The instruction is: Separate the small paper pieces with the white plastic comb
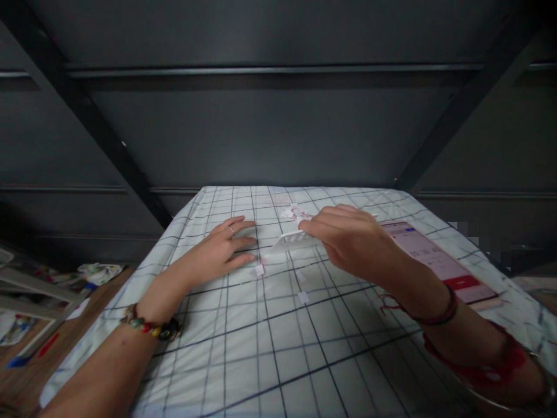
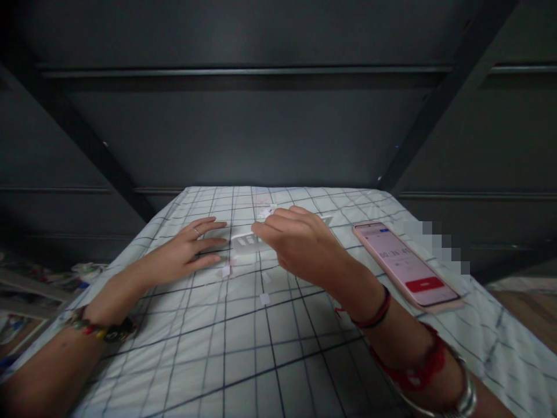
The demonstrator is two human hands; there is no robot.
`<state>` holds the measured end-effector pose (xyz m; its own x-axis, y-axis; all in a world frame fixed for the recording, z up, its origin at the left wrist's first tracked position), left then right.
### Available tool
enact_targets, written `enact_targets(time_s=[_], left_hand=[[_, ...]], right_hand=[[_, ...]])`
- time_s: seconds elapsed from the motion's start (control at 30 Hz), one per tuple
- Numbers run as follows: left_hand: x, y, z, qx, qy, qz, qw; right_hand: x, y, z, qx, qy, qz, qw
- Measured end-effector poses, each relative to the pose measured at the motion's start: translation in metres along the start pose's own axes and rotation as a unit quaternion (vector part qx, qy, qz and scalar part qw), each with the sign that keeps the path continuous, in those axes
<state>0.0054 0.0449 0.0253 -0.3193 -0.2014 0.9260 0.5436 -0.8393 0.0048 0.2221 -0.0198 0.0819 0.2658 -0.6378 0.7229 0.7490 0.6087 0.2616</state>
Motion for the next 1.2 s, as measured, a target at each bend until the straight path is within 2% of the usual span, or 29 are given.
enact_targets(time_s=[0.13, 0.33, 0.47, 0.57, 0.67, 0.83, 1.03, 1.2], left_hand=[[0.001, 0.002, 0.001, 0.002, -0.001, -0.001, 1.000], [0.000, 0.005, 0.001, -0.011, 0.000, -0.007, 1.000], [0.000, 0.010, 0.002, -0.016, 0.004, -0.032, 0.999], [0.000, 0.015, 0.002, -0.013, -0.002, -0.071, 0.997], [-0.002, 0.017, 0.001, -0.009, -0.025, -0.105, 0.994], [-0.004, 0.014, -0.004, 0.017, -0.069, -0.110, 0.991], [-0.001, 0.008, -0.005, 0.058, -0.089, -0.090, 0.990], [-0.006, 0.007, -0.007, 0.077, -0.104, -0.056, 0.990]], right_hand=[[0.007, 0.008, -0.003, 0.002, -0.030, -0.012, 0.999], [0.009, 0.017, -0.006, 0.018, -0.014, -0.020, 1.000], [0.010, 0.025, -0.010, 0.033, -0.028, 0.051, 0.998], [0.018, 0.033, -0.013, 0.032, 0.004, 0.108, 0.994], [0.021, 0.037, -0.014, 0.020, 0.025, 0.110, 0.993], [0.019, 0.028, -0.010, 0.028, -0.027, 0.126, 0.991], [0.017, 0.004, 0.001, -0.015, 0.006, 0.105, 0.994], [0.008, -0.010, 0.002, 0.008, -0.003, 0.082, 0.997]])
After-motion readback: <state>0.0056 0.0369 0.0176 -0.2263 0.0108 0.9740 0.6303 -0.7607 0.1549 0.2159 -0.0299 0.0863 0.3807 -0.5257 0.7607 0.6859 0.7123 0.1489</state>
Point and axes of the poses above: each hand's wrist, its own z-axis towards the middle knuckle, its own x-axis out of the back of the hand, y = z × x, the point moved 3 cm from there along z, towards the middle knuckle, and after that the axes turned 8 degrees about y, right-handed, at the moved point
